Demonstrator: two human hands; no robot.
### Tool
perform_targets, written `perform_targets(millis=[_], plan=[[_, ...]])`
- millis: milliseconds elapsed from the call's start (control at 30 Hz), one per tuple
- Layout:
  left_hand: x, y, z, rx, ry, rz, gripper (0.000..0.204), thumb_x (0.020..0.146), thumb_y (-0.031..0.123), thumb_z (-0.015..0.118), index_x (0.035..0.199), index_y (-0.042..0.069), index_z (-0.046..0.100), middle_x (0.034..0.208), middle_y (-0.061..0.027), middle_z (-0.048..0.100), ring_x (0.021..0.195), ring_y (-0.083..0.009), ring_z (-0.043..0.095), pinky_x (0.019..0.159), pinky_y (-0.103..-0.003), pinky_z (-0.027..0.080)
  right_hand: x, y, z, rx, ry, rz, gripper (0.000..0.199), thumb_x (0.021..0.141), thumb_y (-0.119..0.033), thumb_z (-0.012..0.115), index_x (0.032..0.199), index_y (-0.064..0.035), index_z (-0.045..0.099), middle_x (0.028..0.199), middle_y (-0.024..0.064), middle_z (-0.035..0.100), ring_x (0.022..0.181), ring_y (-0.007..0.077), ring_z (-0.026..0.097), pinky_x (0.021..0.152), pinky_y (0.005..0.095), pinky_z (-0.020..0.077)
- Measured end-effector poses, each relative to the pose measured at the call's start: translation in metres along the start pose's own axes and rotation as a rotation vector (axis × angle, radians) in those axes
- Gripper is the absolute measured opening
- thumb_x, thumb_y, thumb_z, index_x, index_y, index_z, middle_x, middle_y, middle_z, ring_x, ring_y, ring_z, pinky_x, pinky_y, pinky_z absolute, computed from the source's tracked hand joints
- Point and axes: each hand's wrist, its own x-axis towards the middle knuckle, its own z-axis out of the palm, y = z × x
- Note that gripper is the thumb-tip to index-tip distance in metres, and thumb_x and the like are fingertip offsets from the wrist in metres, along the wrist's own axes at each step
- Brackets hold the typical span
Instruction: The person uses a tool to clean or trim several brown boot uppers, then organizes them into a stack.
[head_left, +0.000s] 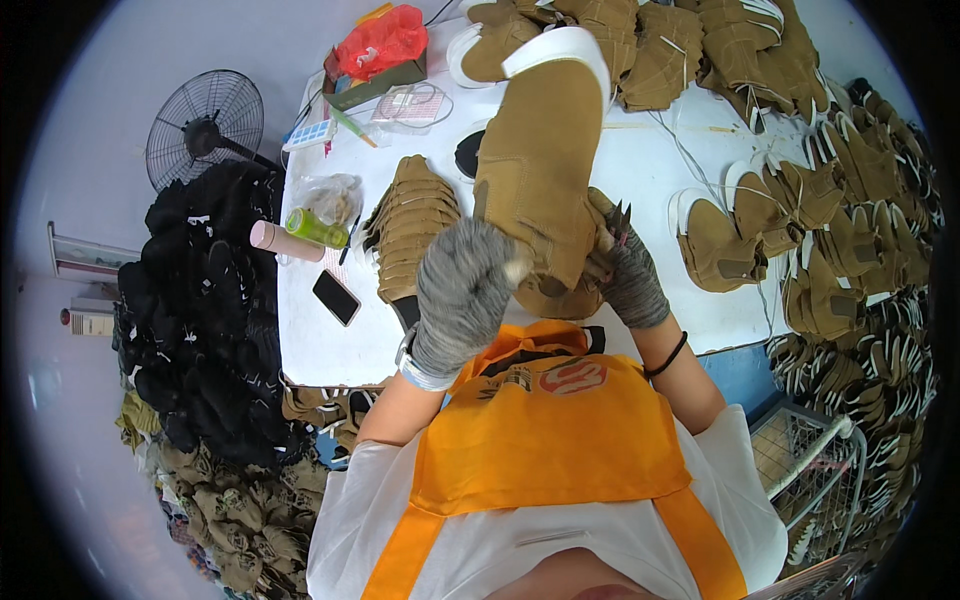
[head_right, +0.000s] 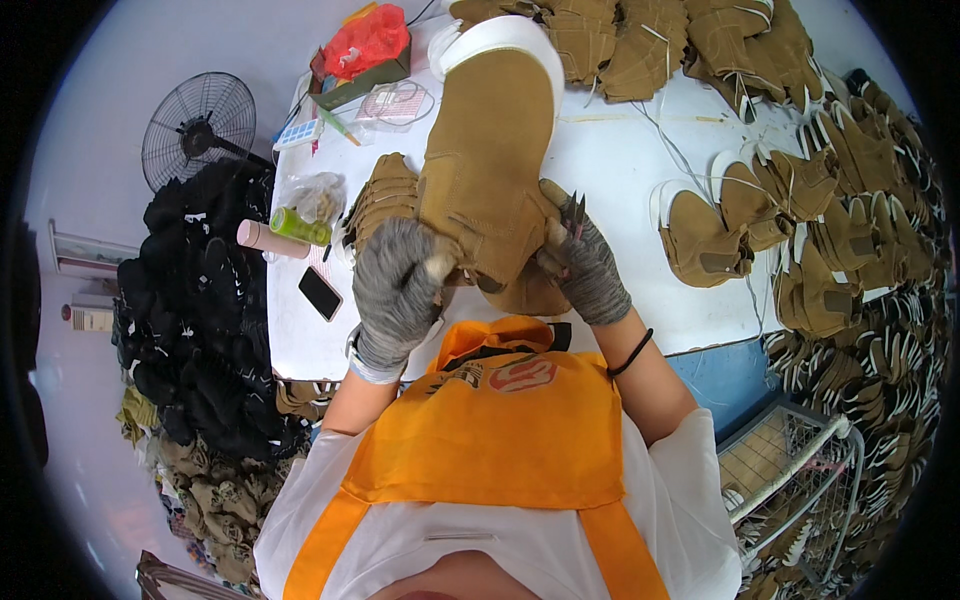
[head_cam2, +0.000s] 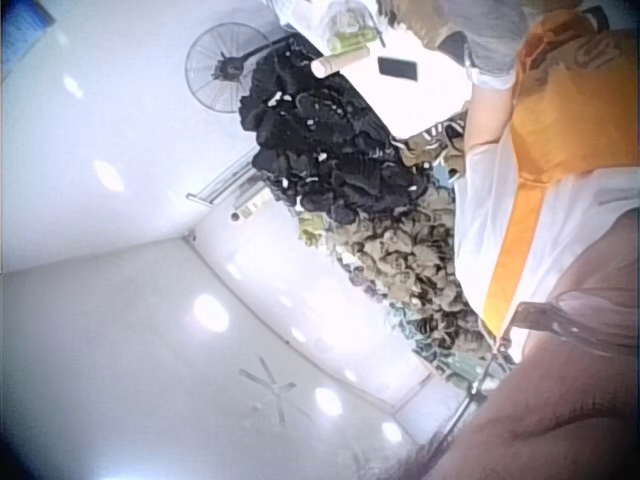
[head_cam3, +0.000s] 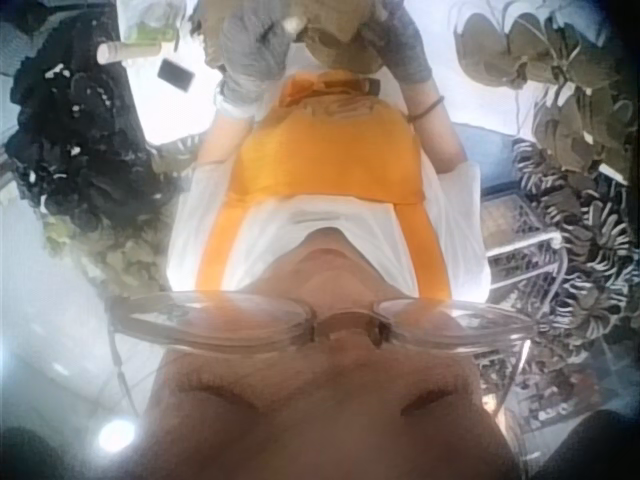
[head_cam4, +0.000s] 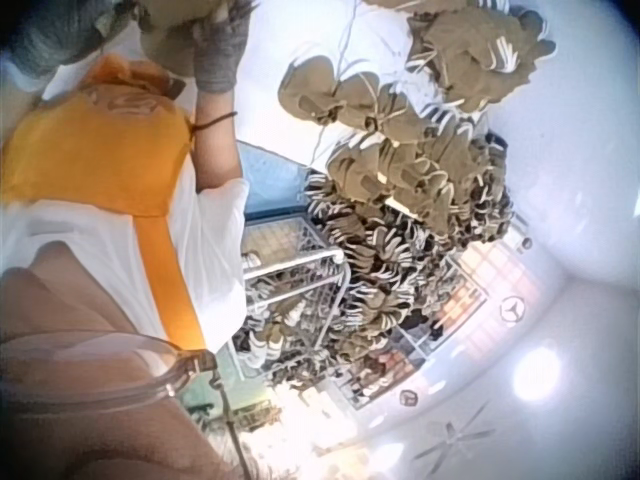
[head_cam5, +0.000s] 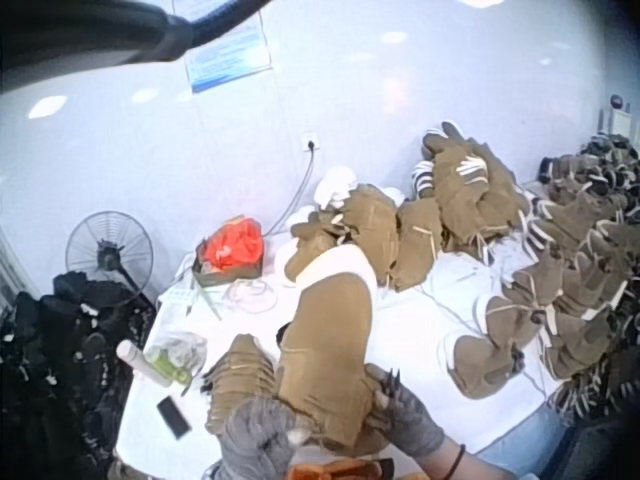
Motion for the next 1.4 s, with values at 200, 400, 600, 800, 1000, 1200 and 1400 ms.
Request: perform_targets(millis=[200,400,600,800,1000,1200,1400], plan=[[0.004,0.000,-0.007,-0.780,-0.136,-0.819,0.025,0.089,0.024,0.063,0.097,0.000,0.066,0.082,0.0003,0.060,0.074,-0.0083,0.051,0.068,-0.022,0.043,0.003,-0.010,0.002,0.000,0.072,0.123,0.061,0.091,-0.032,0.059,0.141,-0.0064,0.035,0.099,0.0025,0.061,0.043,0.0034,0.038,0.038,0.0172,0.0347],[0.005,0.004,-0.008,-0.815,-0.113,-0.846,0.022,0.090,0.024,0.061,0.092,0.003,0.066,0.072,0.0032,0.056,0.066,-0.0052,0.048,0.063,-0.019,0.040,0.008,-0.009,0.004,-0.096,0.121,0.118,0.050,0.093,-0.027,0.055,0.138,-0.0091,0.040,0.074,-0.0015,0.057,0.039,0.0042,0.036,0.035,0.0194,0.0346],[0.006,-0.006,-0.007,-0.966,0.131,-0.875,0.016,0.090,0.021,0.060,0.090,0.006,0.063,0.068,0.0047,0.053,0.061,-0.0048,0.048,0.062,-0.018,0.041,0.008,-0.020,0.010,0.084,0.058,0.151,0.059,0.087,-0.033,0.063,0.134,-0.0028,0.043,0.095,0.0063,0.062,0.048,0.0036,0.039,0.040,0.0151,0.0367],[0.007,-0.004,-0.017,-0.944,0.147,-0.822,0.016,0.089,0.020,0.061,0.093,0.005,0.064,0.084,-0.0020,0.063,0.074,-0.0078,0.058,0.070,-0.022,0.049,0.009,-0.021,0.024,0.124,0.120,0.217,0.047,0.092,-0.028,0.059,0.130,-0.0028,0.047,0.069,-0.0035,0.053,0.043,0.0016,0.032,0.038,0.0142,0.0341],[0.003,-0.010,-0.016,-0.995,0.257,-0.896,0.016,0.090,0.021,0.060,0.094,0.006,0.063,0.083,-0.0021,0.062,0.073,-0.0082,0.057,0.071,-0.021,0.047,0.013,-0.021,0.031,0.215,0.239,0.257,0.038,0.092,-0.018,0.058,0.126,-0.0041,0.050,0.065,-0.0052,0.046,0.040,0.0011,0.029,0.031,0.0153,0.0275],[-0.004,-0.032,-0.015,-0.266,0.401,-0.393,0.028,0.086,0.021,0.068,0.106,0.003,0.062,0.094,-0.0045,0.062,0.085,-0.0150,0.057,0.074,-0.028,0.047,0.011,-0.026,0.033,0.435,0.234,0.255,0.033,0.095,-0.015,0.053,0.125,-0.0035,0.050,0.064,-0.0050,0.045,0.040,0.0019,0.027,0.033,0.0151,0.0283],[-0.008,-0.014,-0.008,0.095,0.212,-0.212,0.045,0.072,0.017,0.081,0.111,0.006,0.062,0.084,-0.0001,0.056,0.070,-0.0091,0.049,0.066,-0.023,0.043,0.011,-0.038,0.038,0.407,0.169,0.112,0.033,0.098,-0.019,0.049,0.128,-0.0064,0.047,0.082,-0.0008,0.057,0.040,0.0013,0.028,0.035,0.0147,0.0296]])
